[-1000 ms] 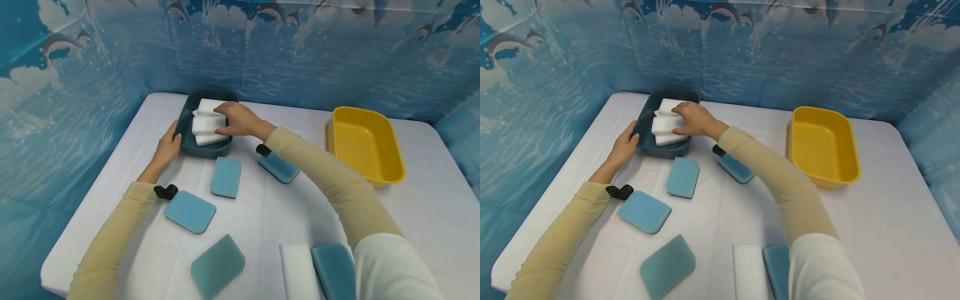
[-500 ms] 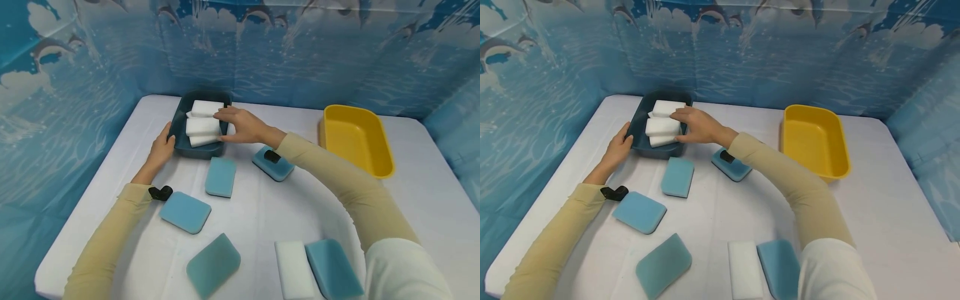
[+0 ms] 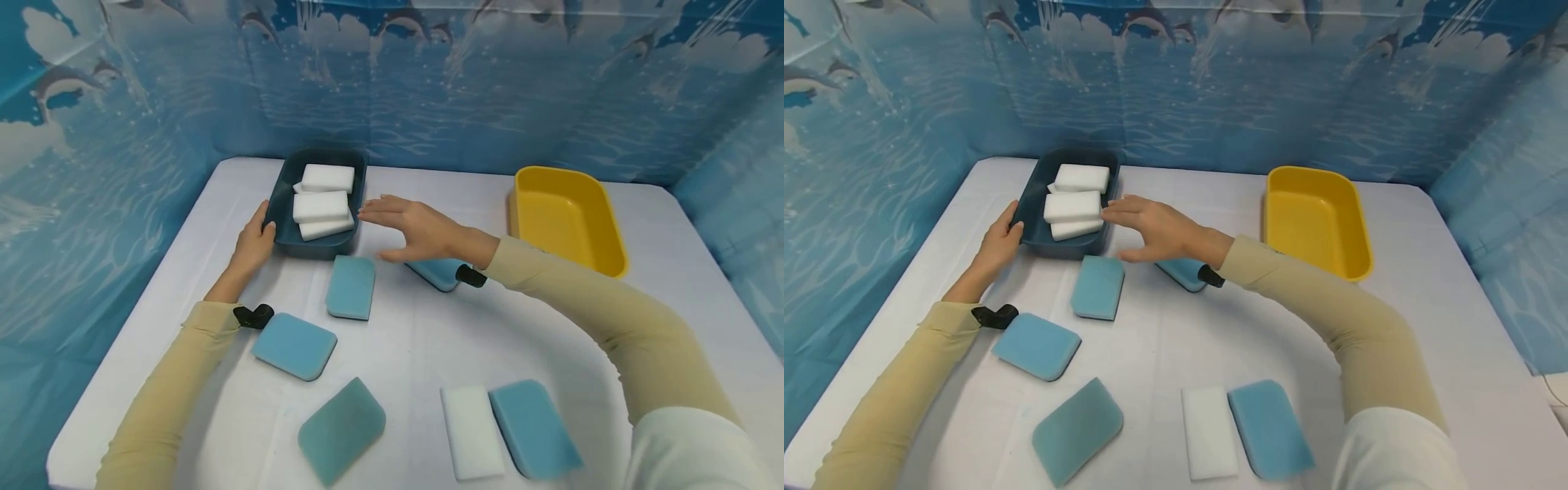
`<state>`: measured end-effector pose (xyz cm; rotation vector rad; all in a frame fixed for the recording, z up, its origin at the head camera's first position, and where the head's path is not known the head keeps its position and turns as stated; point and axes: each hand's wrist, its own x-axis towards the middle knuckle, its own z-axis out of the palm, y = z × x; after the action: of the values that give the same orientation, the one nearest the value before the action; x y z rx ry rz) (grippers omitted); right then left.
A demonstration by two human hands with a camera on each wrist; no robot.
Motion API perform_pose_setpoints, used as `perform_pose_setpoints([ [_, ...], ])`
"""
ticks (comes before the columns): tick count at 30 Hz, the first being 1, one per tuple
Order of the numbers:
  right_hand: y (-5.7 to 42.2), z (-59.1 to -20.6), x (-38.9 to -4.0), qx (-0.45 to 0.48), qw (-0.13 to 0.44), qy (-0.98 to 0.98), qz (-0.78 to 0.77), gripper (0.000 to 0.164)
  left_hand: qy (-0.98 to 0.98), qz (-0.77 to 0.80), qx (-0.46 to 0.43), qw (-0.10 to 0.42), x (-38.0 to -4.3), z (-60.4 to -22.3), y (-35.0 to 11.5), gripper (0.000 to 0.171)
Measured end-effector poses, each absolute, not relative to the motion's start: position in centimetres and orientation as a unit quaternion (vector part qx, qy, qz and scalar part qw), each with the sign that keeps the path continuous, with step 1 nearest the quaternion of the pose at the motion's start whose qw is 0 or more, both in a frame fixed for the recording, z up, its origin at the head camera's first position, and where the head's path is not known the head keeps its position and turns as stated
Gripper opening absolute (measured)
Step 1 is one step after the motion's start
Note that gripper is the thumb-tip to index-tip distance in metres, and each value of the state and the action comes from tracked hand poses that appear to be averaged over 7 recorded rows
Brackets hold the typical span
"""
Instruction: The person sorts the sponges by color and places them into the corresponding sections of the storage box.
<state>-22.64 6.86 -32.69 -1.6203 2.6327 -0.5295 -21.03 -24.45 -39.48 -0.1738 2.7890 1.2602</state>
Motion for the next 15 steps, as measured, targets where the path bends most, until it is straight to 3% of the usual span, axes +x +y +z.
perform_pose_setpoints([
  [15, 10.8, -33.8, -17.9, -0.584, 0.029, 0.797, -0.153, 0.065, 0.912, 0.403, -0.063, 0.047, -20.8, -39.2, -24.1, 0.055],
])
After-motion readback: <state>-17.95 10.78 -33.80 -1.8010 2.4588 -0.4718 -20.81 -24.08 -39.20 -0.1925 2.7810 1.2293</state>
